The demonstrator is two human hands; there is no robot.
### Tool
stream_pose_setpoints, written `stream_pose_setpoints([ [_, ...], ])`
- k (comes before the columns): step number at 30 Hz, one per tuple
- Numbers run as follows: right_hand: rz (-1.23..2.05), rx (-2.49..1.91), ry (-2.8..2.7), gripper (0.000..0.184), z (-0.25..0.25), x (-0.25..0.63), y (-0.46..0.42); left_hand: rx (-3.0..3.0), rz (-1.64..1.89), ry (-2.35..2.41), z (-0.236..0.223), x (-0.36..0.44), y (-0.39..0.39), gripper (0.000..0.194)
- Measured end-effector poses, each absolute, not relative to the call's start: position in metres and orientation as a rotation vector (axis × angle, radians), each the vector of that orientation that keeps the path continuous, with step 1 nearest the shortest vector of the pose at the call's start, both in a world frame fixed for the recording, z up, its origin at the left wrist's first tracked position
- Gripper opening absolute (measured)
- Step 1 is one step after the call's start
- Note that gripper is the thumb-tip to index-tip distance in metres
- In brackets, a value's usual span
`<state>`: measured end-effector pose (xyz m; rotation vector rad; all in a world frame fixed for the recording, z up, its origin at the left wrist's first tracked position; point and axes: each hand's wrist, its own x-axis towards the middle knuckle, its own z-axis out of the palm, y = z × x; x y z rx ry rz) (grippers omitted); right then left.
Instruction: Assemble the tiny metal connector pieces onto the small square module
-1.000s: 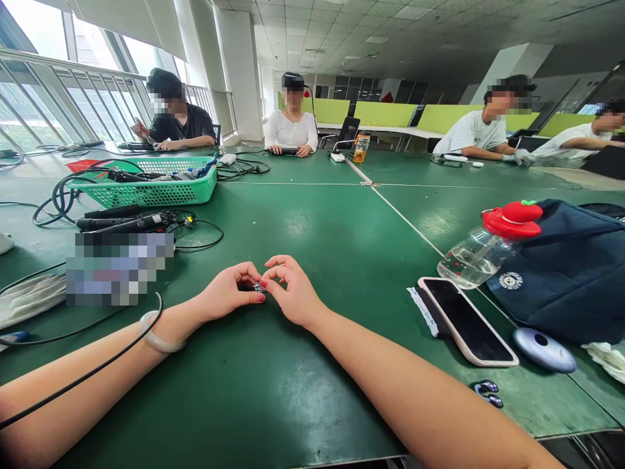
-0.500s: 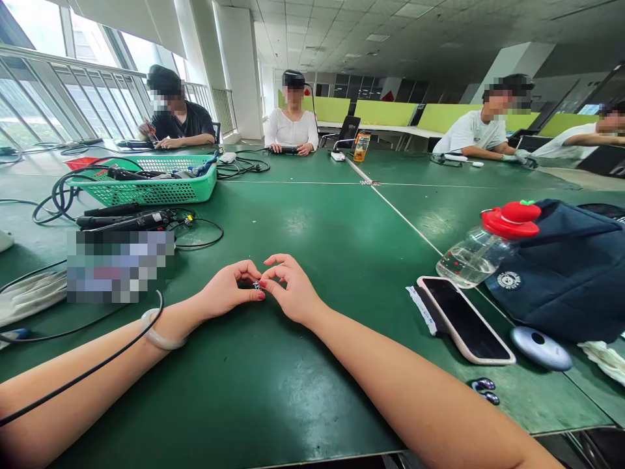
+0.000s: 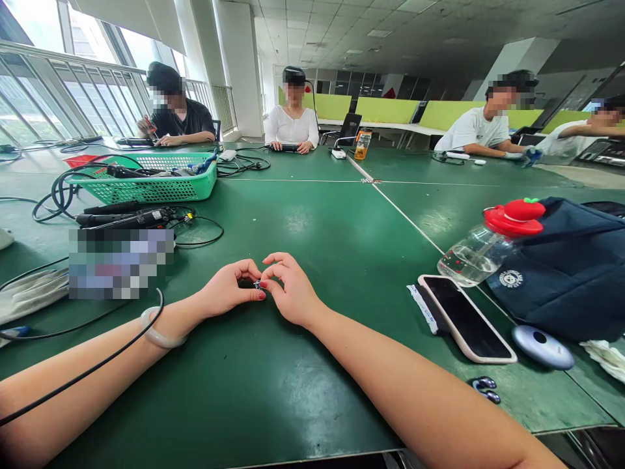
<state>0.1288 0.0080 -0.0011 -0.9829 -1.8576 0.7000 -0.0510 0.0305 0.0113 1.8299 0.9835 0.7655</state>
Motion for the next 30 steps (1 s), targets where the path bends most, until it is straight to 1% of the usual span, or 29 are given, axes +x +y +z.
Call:
stream_pose_setpoints([
  [6,0.657,-0.996,-1.876,0.009,-0.002,0.130,0.009,1.818,0.773,0.984,0.012,-0.051,0.029,0.030],
  [10,0.637,-1.030,-1.880,0.004,-0.001,0.132,0.009,1.864,0.767,1.005,0.011,-0.054,0.030,0.030],
  [13,0.597,-1.070,-1.842,0.006,-0.001,0.134,0.009,1.840,0.774,1.048,0.009,-0.055,0.033,0.030],
  [17,0.524,-1.150,-1.810,0.009,-0.003,0.136,0.011,1.656,0.823,1.069,0.008,-0.055,0.038,0.034],
  [21,0.483,-1.194,-2.005,0.006,-0.006,0.136,0.010,1.458,0.973,1.023,0.012,-0.056,0.040,0.038],
  [23,0.467,-1.184,-2.139,0.010,-0.008,0.133,0.009,1.407,1.015,0.998,0.013,-0.056,0.040,0.040],
  [24,0.452,-1.174,-2.194,0.010,-0.008,0.132,0.008,1.407,1.013,1.000,0.013,-0.056,0.040,0.040],
  [27,0.401,-1.147,-2.290,0.005,-0.008,0.130,0.007,1.486,0.953,1.054,0.010,-0.056,0.040,0.038],
  [30,0.426,-1.183,-2.173,0.010,-0.004,0.131,0.006,1.559,0.913,1.106,0.007,-0.056,0.040,0.035],
])
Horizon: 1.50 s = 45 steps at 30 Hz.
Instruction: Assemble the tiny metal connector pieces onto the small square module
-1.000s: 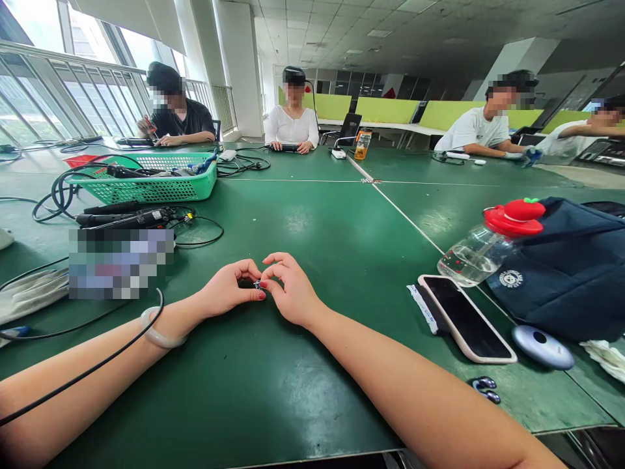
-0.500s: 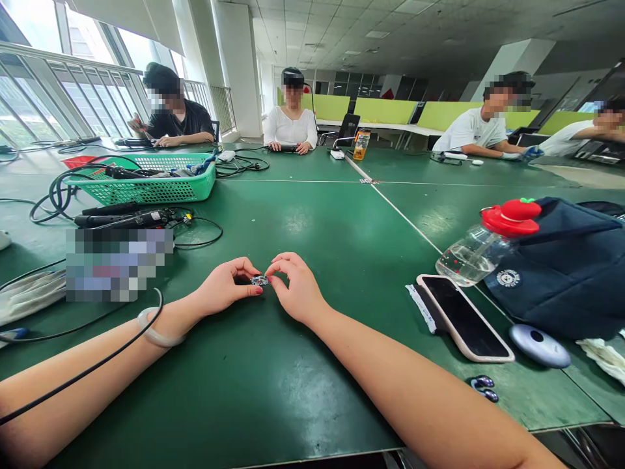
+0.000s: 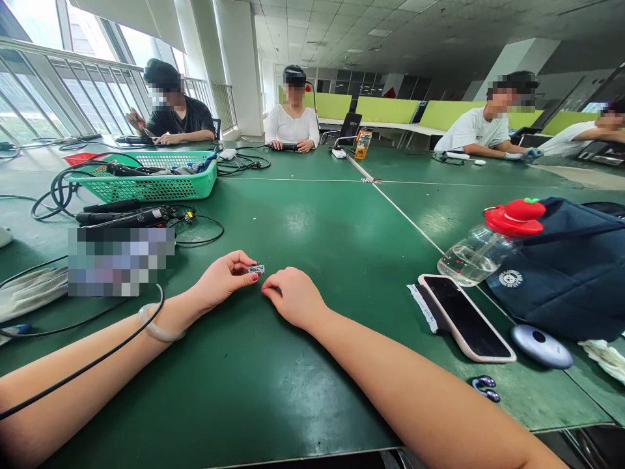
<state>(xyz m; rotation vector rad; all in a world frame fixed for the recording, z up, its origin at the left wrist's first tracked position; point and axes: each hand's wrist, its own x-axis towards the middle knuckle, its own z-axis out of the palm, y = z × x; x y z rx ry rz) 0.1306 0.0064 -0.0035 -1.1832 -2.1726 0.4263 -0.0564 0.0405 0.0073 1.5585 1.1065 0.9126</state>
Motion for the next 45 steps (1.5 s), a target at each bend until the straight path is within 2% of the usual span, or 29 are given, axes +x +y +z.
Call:
stream_pose_setpoints([
  [8,0.774,-1.133,-1.685,0.014,0.003,0.131,0.003,1.566,0.884,1.000,0.010,-0.055,0.036,0.034],
  [21,0.521,-0.920,-1.830,0.016,0.006,0.136,0.003,1.413,0.880,0.862,0.013,-0.056,0.034,0.038],
  [24,0.572,-1.128,-1.870,0.021,0.009,0.148,0.005,1.406,0.877,0.889,0.012,-0.056,0.034,0.039],
  [29,0.655,-1.604,-2.115,0.016,0.016,0.164,0.004,1.434,0.854,0.916,0.010,-0.056,0.035,0.038],
  [34,0.593,-1.660,-2.275,0.017,0.020,0.156,-0.001,1.469,0.828,0.936,0.010,-0.055,0.033,0.038],
  [37,0.559,-1.629,-2.308,0.008,0.019,0.152,-0.001,1.488,0.814,0.929,0.011,-0.056,0.033,0.037],
  [40,0.514,-1.653,-2.263,0.017,0.017,0.155,0.002,1.528,0.786,0.922,0.010,-0.057,0.034,0.035],
  [45,0.389,-1.790,-2.269,0.011,0.015,0.160,0.007,1.681,0.692,1.020,0.010,-0.055,0.034,0.029],
])
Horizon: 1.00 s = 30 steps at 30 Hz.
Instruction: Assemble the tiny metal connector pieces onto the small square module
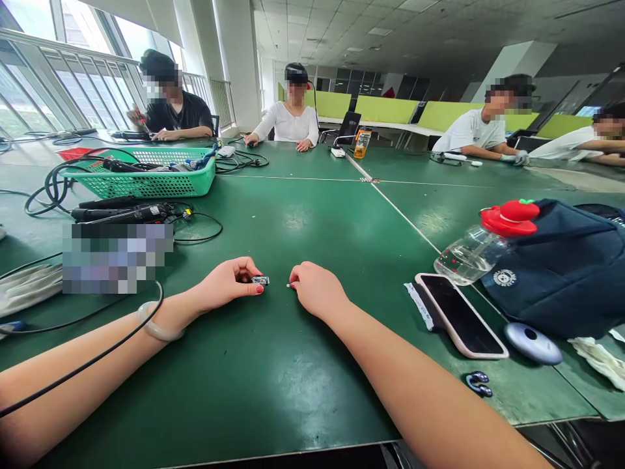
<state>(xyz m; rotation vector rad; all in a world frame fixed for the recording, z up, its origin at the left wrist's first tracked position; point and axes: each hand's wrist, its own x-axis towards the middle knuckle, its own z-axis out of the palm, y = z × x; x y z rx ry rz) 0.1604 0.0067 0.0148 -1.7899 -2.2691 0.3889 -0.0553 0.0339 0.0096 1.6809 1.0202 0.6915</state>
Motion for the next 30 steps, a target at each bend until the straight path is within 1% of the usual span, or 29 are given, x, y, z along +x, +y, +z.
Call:
stream_pose_setpoints([
  [4,0.345,-1.767,-2.231,0.015,0.015,0.157,0.006,1.788,0.630,1.058,0.008,-0.054,0.033,0.029],
  [8,0.354,-1.518,-2.070,0.014,0.019,0.145,-0.001,1.798,0.639,1.056,0.007,-0.053,0.032,0.030],
  [11,0.399,-1.415,-2.048,0.012,0.019,0.135,-0.007,1.787,0.642,1.063,0.007,-0.052,0.032,0.031],
  [24,0.416,-1.346,-2.022,0.013,0.012,0.132,-0.006,1.673,0.717,0.975,0.010,-0.052,0.032,0.028],
  [30,0.432,-1.396,-2.028,0.012,0.010,0.135,-0.004,1.606,0.776,0.968,0.009,-0.053,0.033,0.028],
])
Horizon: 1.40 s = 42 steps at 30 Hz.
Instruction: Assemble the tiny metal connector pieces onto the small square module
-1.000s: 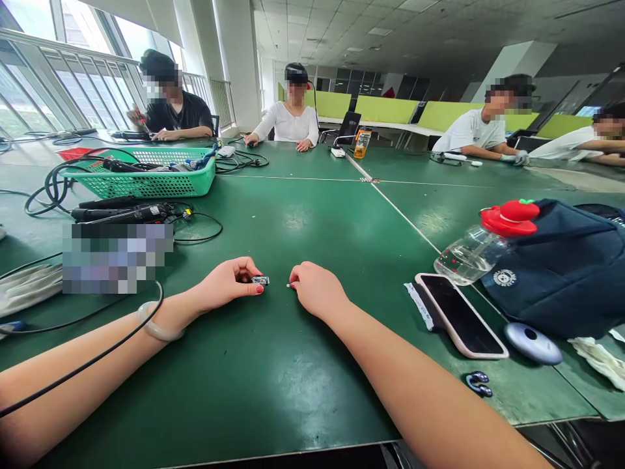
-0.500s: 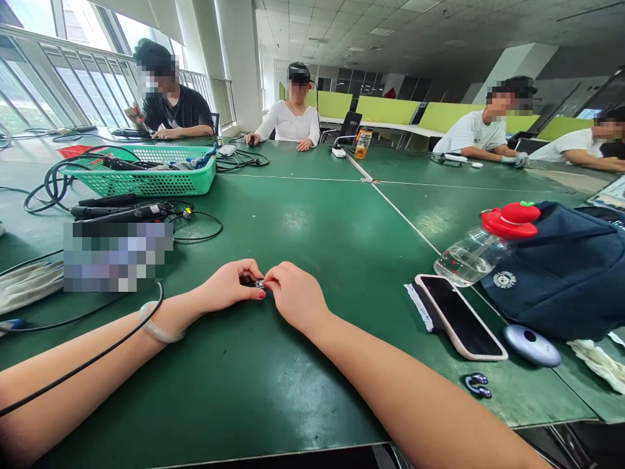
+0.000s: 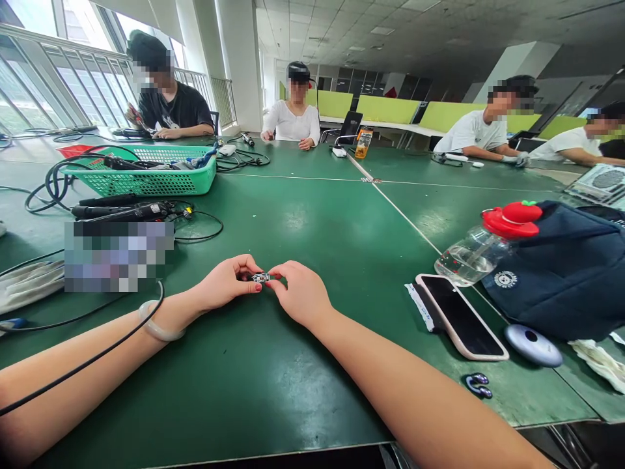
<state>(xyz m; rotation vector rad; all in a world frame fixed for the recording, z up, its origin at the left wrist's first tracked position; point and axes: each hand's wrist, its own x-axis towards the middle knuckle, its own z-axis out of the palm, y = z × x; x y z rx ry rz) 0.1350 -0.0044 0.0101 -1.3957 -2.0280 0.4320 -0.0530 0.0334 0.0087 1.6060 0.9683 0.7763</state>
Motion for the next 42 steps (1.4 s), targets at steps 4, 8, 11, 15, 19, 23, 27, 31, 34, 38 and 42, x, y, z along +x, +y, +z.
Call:
stream_pose_setpoints([
  [4,0.354,-1.392,-2.037,0.015,0.007,0.131,-0.004,1.598,0.769,0.979,0.013,-0.054,0.033,0.029],
  [8,0.220,-1.394,-2.078,0.018,0.005,0.124,-0.004,1.519,0.761,0.937,0.017,-0.053,0.028,0.037],
  [11,0.123,-1.399,-2.139,0.019,0.003,0.120,-0.004,1.438,0.763,0.912,0.016,-0.050,0.024,0.039],
  [15,0.083,-1.429,-2.247,0.023,0.001,0.119,-0.005,1.569,0.720,0.966,0.013,-0.048,0.022,0.033],
  [19,0.210,-1.448,-2.231,0.024,0.002,0.128,-0.004,2.152,0.680,1.297,0.016,-0.063,0.030,0.027],
  [23,0.400,-1.474,-2.076,0.018,0.003,0.146,0.002,2.459,0.638,1.709,0.025,-0.096,0.046,0.038],
  [27,0.460,-1.483,-1.987,0.018,0.000,0.162,0.010,2.491,0.458,2.018,0.028,-0.127,0.060,0.039],
  [31,0.446,-1.498,-1.965,0.019,-0.002,0.165,0.014,2.446,0.477,2.077,0.026,-0.140,0.067,0.036],
  [34,0.436,-1.494,-1.978,0.019,-0.003,0.164,0.014,2.419,0.487,2.096,0.024,-0.141,0.068,0.033],
  [38,0.452,-1.496,-1.974,0.020,-0.003,0.163,0.013,2.370,0.489,2.135,0.023,-0.140,0.067,0.030],
  [42,0.468,-1.489,-1.968,0.021,-0.003,0.164,0.012,2.302,0.547,2.148,0.024,-0.138,0.066,0.036],
])
